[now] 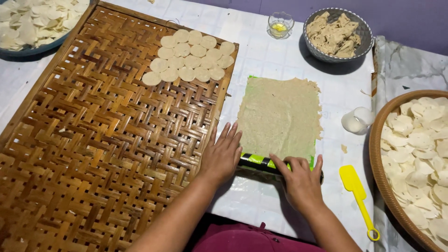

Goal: Spreading and flattening dough on a surface using a rolling pin and a spatula.

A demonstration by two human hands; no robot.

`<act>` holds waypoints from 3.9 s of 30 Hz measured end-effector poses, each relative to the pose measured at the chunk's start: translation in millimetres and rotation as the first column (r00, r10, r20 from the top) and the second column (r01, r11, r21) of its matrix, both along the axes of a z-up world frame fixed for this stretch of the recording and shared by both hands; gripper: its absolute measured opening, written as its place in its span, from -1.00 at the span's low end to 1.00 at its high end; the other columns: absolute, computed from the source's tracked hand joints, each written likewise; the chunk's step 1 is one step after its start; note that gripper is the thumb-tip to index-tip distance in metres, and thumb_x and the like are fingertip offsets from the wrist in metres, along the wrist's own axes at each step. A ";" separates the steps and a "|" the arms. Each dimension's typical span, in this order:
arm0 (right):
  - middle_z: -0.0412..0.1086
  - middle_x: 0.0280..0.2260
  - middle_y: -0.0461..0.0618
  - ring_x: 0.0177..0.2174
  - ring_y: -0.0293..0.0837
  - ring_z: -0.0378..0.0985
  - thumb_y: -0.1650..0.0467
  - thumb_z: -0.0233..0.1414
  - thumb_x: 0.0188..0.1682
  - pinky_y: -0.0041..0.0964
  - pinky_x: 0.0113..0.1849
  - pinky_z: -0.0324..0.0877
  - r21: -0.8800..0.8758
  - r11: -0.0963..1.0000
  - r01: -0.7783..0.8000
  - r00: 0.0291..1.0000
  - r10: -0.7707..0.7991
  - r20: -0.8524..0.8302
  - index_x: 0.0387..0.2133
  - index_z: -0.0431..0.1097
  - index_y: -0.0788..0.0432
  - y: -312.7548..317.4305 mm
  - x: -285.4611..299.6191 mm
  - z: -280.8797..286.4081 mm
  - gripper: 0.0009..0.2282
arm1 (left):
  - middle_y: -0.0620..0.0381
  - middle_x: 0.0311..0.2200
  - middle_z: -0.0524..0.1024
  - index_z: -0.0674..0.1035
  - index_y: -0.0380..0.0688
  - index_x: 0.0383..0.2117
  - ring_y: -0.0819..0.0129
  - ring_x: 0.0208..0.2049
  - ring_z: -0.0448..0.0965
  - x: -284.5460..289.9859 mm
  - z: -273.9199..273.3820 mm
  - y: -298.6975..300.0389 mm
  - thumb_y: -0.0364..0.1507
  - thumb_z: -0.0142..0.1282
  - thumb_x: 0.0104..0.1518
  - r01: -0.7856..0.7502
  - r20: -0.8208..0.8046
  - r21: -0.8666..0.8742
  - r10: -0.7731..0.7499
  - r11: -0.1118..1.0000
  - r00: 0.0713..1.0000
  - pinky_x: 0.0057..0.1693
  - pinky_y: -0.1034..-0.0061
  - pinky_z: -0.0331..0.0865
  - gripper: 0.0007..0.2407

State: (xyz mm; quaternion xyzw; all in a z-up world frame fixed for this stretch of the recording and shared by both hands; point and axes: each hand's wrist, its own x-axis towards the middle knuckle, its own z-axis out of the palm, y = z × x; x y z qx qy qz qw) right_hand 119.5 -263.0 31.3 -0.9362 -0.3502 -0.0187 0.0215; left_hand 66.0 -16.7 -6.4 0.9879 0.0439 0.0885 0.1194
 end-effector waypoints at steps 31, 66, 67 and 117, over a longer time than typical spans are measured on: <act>-0.25 0.47 -0.09 0.40 -0.09 -0.22 0.03 -0.28 0.06 0.54 0.19 -0.40 0.017 0.999 -0.051 0.986 0.048 0.158 0.43 -0.16 -0.09 -10.6 -34.6 -65.4 -0.35 | 0.00 0.48 -0.30 -0.06 -0.16 0.41 0.20 0.47 -0.41 -53.6 -40.6 2.1 -0.18 -0.57 0.38 -0.157 -0.172 0.007 0.156 0.988 0.973 0.43 0.12 -0.58 -0.49; -0.31 0.47 0.05 0.43 0.00 -0.37 -0.03 -0.39 0.14 0.57 0.21 -0.64 -0.116 0.978 0.172 0.970 -0.188 -0.155 0.43 -0.15 -0.13 37.7 76.0 -42.4 -0.39 | -0.08 0.49 -0.08 0.11 -0.13 0.43 0.04 0.51 -0.20 68.9 -0.4 10.2 -0.23 -0.47 0.37 -0.053 -0.251 -0.063 0.036 0.997 0.967 0.47 -0.08 -0.47 -0.49; -0.31 0.47 0.05 0.43 0.00 -0.37 -0.03 -0.39 0.14 0.57 0.21 -0.64 -0.116 0.978 0.171 0.970 -0.188 -0.154 0.43 -0.15 -0.13 34.4 63.1 -39.2 -0.39 | -0.08 0.49 -0.08 0.11 -0.13 0.43 0.04 0.51 -0.20 54.2 -0.8 7.9 -0.23 -0.47 0.37 -0.054 -0.250 -0.064 0.036 0.996 0.968 0.47 -0.08 -0.47 -0.49; 0.32 0.09 -0.17 0.05 -0.10 0.37 0.33 0.11 -0.12 0.50 0.24 -0.12 0.244 0.969 0.033 0.998 -0.042 0.035 0.27 0.20 -0.04 -56.2 32.2 -40.8 -0.41 | 0.08 0.10 0.47 0.44 -0.15 0.14 0.16 0.19 0.37 27.6 5.2 -30.0 -0.28 0.18 0.11 0.247 0.076 -0.155 -0.238 0.956 0.968 0.41 0.19 0.02 -0.54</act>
